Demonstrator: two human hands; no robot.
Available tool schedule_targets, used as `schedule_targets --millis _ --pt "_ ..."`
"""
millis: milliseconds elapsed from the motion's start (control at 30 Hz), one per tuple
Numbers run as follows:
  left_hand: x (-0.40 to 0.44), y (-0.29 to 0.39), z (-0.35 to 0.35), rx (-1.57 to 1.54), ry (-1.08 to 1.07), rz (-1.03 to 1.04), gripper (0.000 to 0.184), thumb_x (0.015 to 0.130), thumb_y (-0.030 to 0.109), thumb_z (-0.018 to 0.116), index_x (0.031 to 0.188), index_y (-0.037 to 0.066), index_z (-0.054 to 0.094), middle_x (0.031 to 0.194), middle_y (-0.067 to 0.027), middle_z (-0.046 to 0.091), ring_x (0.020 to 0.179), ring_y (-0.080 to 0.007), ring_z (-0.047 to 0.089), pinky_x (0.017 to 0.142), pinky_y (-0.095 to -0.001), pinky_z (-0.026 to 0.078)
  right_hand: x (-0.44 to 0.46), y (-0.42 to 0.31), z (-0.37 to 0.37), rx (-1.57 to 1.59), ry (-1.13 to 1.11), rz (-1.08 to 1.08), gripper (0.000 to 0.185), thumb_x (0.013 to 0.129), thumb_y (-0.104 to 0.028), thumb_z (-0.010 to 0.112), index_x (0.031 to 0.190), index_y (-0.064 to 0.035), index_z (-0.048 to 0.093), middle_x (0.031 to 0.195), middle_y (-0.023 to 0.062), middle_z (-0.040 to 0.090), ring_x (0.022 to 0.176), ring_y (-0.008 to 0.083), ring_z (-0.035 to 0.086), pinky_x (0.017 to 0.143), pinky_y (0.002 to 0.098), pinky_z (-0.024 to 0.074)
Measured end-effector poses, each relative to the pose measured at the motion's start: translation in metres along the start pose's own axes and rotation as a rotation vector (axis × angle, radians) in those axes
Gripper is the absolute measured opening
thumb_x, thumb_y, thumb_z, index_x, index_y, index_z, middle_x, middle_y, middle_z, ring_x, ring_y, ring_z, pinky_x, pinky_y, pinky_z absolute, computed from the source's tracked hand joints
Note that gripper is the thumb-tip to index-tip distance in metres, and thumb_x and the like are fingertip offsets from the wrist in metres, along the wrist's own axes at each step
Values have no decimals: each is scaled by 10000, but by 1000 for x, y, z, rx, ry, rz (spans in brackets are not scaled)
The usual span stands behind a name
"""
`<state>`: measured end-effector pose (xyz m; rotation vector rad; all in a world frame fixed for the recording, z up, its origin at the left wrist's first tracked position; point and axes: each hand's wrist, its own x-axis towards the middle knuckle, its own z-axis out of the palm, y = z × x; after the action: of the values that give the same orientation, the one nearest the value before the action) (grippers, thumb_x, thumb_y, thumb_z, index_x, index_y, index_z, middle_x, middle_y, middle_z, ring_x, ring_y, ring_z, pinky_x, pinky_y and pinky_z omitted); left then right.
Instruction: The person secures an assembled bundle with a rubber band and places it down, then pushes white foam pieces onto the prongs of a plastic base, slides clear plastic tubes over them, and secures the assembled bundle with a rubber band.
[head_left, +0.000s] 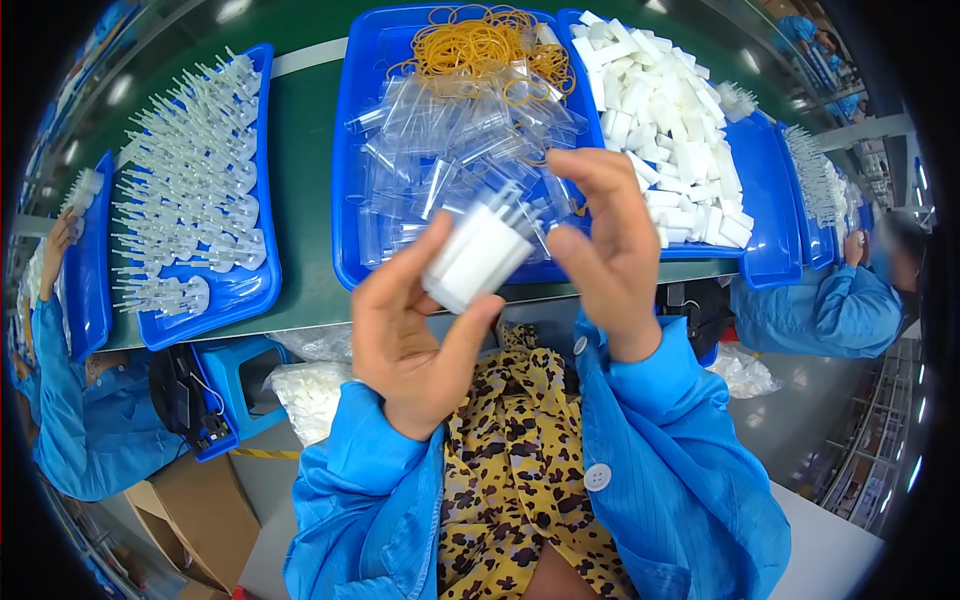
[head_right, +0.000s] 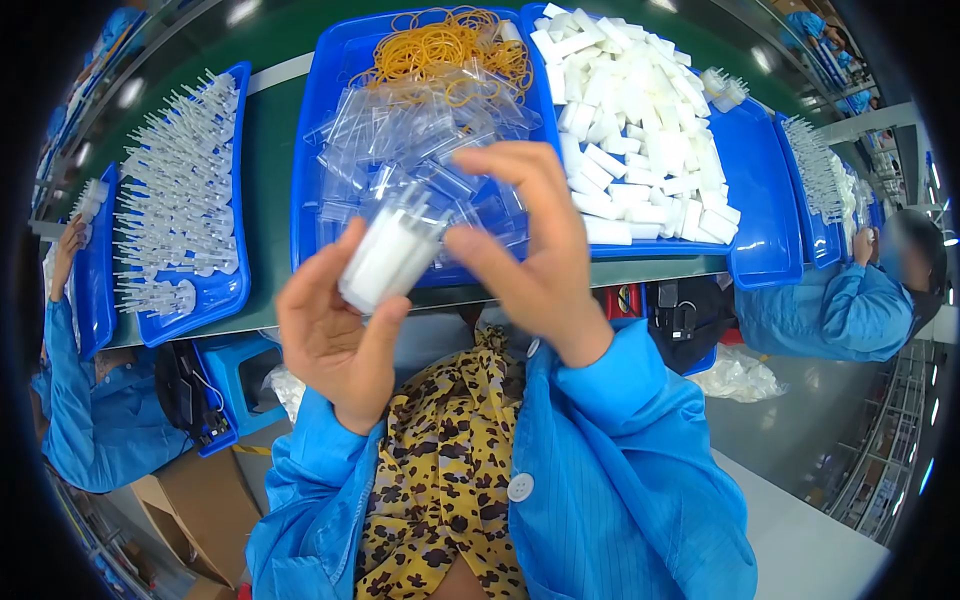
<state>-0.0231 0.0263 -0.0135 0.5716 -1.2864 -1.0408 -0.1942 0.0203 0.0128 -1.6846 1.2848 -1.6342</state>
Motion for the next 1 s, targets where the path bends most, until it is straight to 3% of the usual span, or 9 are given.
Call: schedule_targets --millis 100,167,267,333,433,533,700,933,1000 --pt "4 -3 -12 74 39 -9 493 809 -66 674 1246 -43 447 1308 -270 479 1199 -324 522 963 -396 497 8 6 -23 -262 -44 45 334 764 -77 704 1087 -31 632 1006 125 568 1004 265 564 886 341 442" --pt "5 -3 -12 95 71 -30 329 874 -27 609 1196 -26 545 1311 -249 482 1194 -288 519 971 -376 468 3 18 -30 -542 -249 27 279 756 -76 696 1025 -19 651 942 120 592 904 286 571 800 359 457" --pt "5 -3 -19 262 -57 -79 246 900 -22 567 1139 -23 624 1325 -224 475 1179 -277 526 972 -352 451 3 22 -21 -719 -284 -61 239 754 -42 693 989 -13 668 900 116 619 849 273 566 740 339 459" --pt "5 -2 -18 206 -51 -107 252 894 -23 575 1141 -23 627 1334 -218 465 1182 -276 524 974 -352 451 6 23 -18 -716 -241 -61 215 749 -59 707 957 -19 675 839 105 631 799 279 560 696 355 453" --pt "5 0 -13 96 -37 -169 265 883 -26 592 1145 -24 632 1352 -207 445 1187 -273 519 978 -352 452 9 19 -15 -621 -215 -17 230 730 -69 730 952 -34 683 829 105 639 769 277 563 682 346 448" --pt "7 2 -8 -36 -4 -196 351 838 -69 631 1184 -17 603 1364 -203 420 1211 -284 503 985 -376 472 10 19 -9 -636 -345 -40 251 701 -124 764 926 -58 675 803 68 635 714 249 552 639 340 439" --pt "2 -1 -11 -66 31 -232 408 806 -87 661 1198 -18 568 1366 -206 413 1212 -295 508 977 -390 493 10 9 -13 -176 -54 127 304 677 -36 762 968 -80 687 864 24 639 711 122 523 615 242 398" --pt "2 0 -8 -44 28 -200 407 808 -70 673 1196 -18 563 1313 -203 476 1190 -290 529 970 -386 496 4 2 -19 -109 -65 9 378 654 7 775 1009 -75 676 921 29 597 729 89 510 605 216 371" --pt "0 -1 -8 -17 32 -213 433 800 -61 689 1210 -19 557 1310 -208 480 1175 -285 540 974 -380 490 2 -3 -19 97 -100 193 454 676 17 780 1099 -53 629 895 6 555 720 58 497 600 192 369"
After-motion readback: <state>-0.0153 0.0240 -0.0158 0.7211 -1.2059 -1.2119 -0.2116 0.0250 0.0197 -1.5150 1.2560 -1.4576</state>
